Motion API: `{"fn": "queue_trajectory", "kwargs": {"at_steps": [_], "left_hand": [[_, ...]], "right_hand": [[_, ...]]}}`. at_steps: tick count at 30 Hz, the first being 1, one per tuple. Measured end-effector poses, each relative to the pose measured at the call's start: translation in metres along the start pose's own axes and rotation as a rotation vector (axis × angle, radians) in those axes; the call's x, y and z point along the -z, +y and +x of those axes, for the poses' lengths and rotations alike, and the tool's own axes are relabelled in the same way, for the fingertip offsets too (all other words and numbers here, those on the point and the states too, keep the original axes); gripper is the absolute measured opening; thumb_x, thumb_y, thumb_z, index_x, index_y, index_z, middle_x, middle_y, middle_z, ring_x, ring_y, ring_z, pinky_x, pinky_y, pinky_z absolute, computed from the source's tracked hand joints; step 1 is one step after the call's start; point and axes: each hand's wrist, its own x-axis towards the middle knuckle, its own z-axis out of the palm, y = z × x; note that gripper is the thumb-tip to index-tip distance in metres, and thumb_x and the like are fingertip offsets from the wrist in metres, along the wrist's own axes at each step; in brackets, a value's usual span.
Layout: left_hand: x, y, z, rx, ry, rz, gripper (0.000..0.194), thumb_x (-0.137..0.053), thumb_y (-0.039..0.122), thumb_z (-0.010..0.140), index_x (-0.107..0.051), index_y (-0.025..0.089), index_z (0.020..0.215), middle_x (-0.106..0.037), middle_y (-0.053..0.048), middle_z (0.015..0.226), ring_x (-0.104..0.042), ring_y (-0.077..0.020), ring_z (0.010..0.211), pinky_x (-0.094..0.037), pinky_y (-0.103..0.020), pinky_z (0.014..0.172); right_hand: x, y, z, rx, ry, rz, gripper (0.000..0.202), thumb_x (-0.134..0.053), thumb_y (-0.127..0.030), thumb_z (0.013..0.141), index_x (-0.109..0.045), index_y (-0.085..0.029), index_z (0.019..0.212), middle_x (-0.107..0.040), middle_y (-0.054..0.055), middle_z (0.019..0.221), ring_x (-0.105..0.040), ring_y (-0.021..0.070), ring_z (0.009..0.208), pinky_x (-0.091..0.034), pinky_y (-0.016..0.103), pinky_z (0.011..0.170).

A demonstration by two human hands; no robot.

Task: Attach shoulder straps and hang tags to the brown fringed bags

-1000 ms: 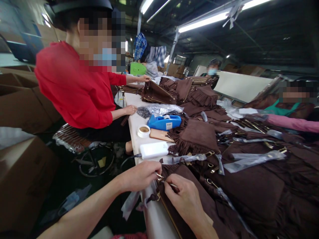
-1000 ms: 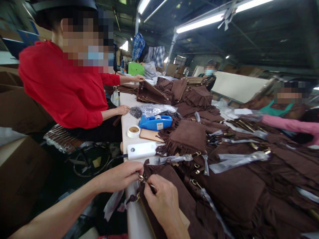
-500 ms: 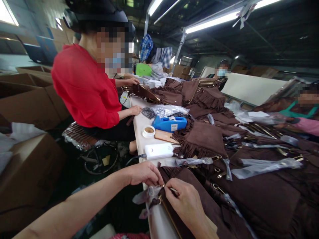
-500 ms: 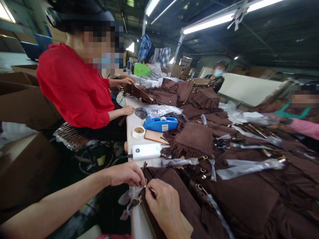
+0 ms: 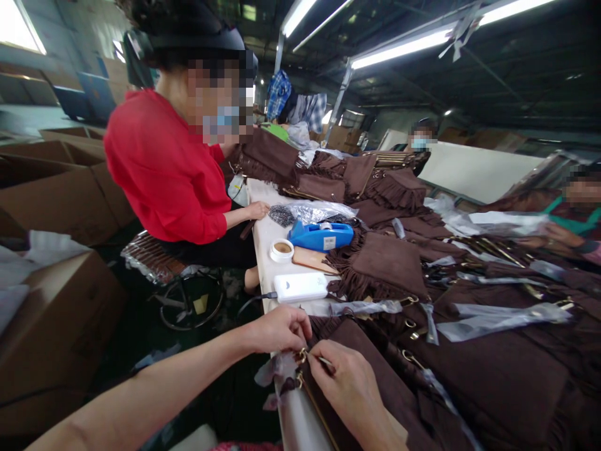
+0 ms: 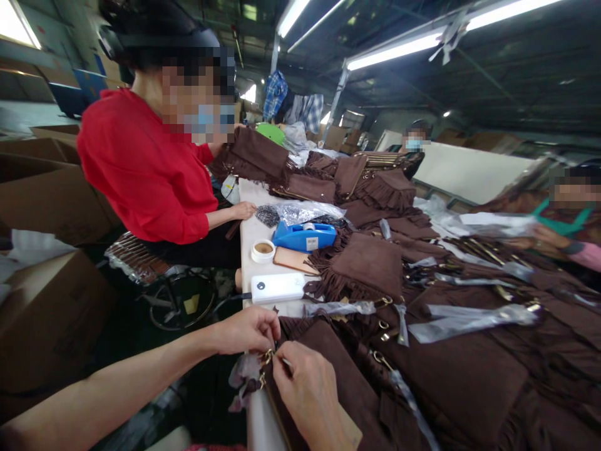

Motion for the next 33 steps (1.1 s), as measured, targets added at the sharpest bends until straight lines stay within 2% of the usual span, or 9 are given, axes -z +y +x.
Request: {"fn": "queue_trajectory", "kwargs": {"at_steps": [3, 6, 9, 12, 17, 21, 28, 30, 33], "left_hand": [[-0.001, 0.012, -0.008, -0.096, 0.071, 0.154, 0.022, -0.054, 0.004, 0.065, -0.054, 0.019, 0.081, -0.059, 0.002, 0.068, -0.058, -0.0163, 0.067, -0.044, -0.025, 0.063], [0.001, 0.033, -0.018, -0.242, 0.244, 0.523, 0.017, -0.052, 0.009, 0.078, -0.056, 0.02, 0.09, -0.062, -0.004, 0.085, -0.058, -0.0227, 0.087, -0.044, -0.033, 0.079], [0.001, 0.055, -0.025, -0.385, 0.377, 0.832, 0.018, -0.042, 0.012, 0.088, -0.054, 0.02, 0.099, -0.064, -0.007, 0.093, -0.059, -0.0233, 0.089, -0.044, -0.034, 0.081], [-0.007, 0.068, -0.026, -0.481, 0.38, 0.784, 0.018, -0.041, 0.012, 0.089, -0.053, 0.02, 0.1, -0.064, -0.004, 0.091, -0.058, -0.0199, 0.084, -0.044, -0.03, 0.078], [-0.024, 0.072, -0.017, -0.528, 0.322, 0.641, 0.017, -0.046, 0.008, 0.082, -0.055, 0.02, 0.091, -0.062, -0.001, 0.085, -0.056, -0.0165, 0.079, -0.042, -0.027, 0.073], [-0.024, 0.064, -0.014, -0.512, 0.357, 0.402, 0.02, -0.047, 0.009, 0.082, -0.059, 0.019, 0.094, -0.063, 0.0, 0.081, -0.056, -0.0147, 0.075, -0.043, -0.024, 0.071], [-0.025, 0.027, -0.014, -0.238, 0.261, 0.076, 0.009, -0.05, 0.018, 0.077, -0.058, 0.016, 0.078, -0.054, 0.004, 0.058, -0.053, -0.0129, 0.053, -0.044, -0.022, 0.052], [-0.021, 0.023, -0.015, -0.245, 0.321, 0.086, 0.01, -0.049, 0.017, 0.078, -0.059, 0.016, 0.079, -0.055, 0.004, 0.06, -0.055, -0.0136, 0.056, -0.046, -0.023, 0.055], [-0.005, 0.024, -0.023, -0.318, 0.358, 0.244, 0.018, -0.048, 0.01, 0.077, -0.065, 0.016, 0.082, -0.063, 0.0, 0.077, -0.059, -0.0164, 0.077, -0.048, -0.026, 0.075]], "right_hand": [[0.002, 0.001, -0.001, -0.012, -0.01, 0.033, 0.021, -0.051, -0.023, 0.09, -0.069, -0.023, 0.08, -0.071, 0.001, 0.075, -0.066, 0.0181, 0.069, -0.038, 0.026, 0.062], [0.007, 0.007, -0.003, -0.075, 0.019, 0.154, 0.026, -0.051, -0.027, 0.089, -0.067, -0.024, 0.109, -0.072, 0.002, 0.08, -0.068, 0.02, 0.073, -0.044, 0.027, 0.066], [0.014, 0.012, -0.004, -0.18, 0.046, 0.353, 0.033, -0.045, -0.037, 0.091, -0.063, -0.02, 0.112, -0.068, 0.001, 0.071, -0.065, 0.0185, 0.062, -0.047, 0.027, 0.062], [0.017, 0.011, -0.004, -0.231, 0.037, 0.562, 0.035, -0.042, -0.043, 0.093, -0.064, -0.02, 0.107, -0.063, -0.001, 0.068, -0.059, 0.015, 0.052, -0.046, 0.025, 0.056], [0.015, 0.002, 0.002, -0.211, 0.121, 0.748, 0.031, -0.056, -0.048, 0.086, -0.067, -0.018, 0.086, -0.056, -0.003, 0.062, -0.05, 0.0127, 0.052, -0.04, 0.022, 0.052], [0.014, 0.004, 0.003, -0.197, 0.202, 0.683, 0.03, -0.055, -0.045, 0.086, -0.062, -0.019, 0.073, -0.051, -0.004, 0.057, -0.048, 0.0135, 0.054, -0.039, 0.023, 0.054], [0.012, 0.009, 0.004, -0.136, 0.226, 0.503, 0.027, -0.047, -0.038, 0.09, -0.06, -0.021, 0.073, -0.06, 0.0, 0.067, -0.056, 0.0165, 0.066, -0.043, 0.024, 0.062], [0.009, 0.009, 0.003, -0.122, 0.209, 0.445, 0.025, -0.047, -0.035, 0.09, -0.061, -0.021, 0.074, -0.06, 0.0, 0.066, -0.057, 0.0166, 0.064, -0.042, 0.024, 0.061], [0.005, 0.01, 0.001, -0.098, 0.182, 0.361, 0.022, -0.047, -0.03, 0.09, -0.062, -0.022, 0.077, -0.061, 0.0, 0.066, -0.058, 0.0167, 0.063, -0.042, 0.024, 0.061]]}}
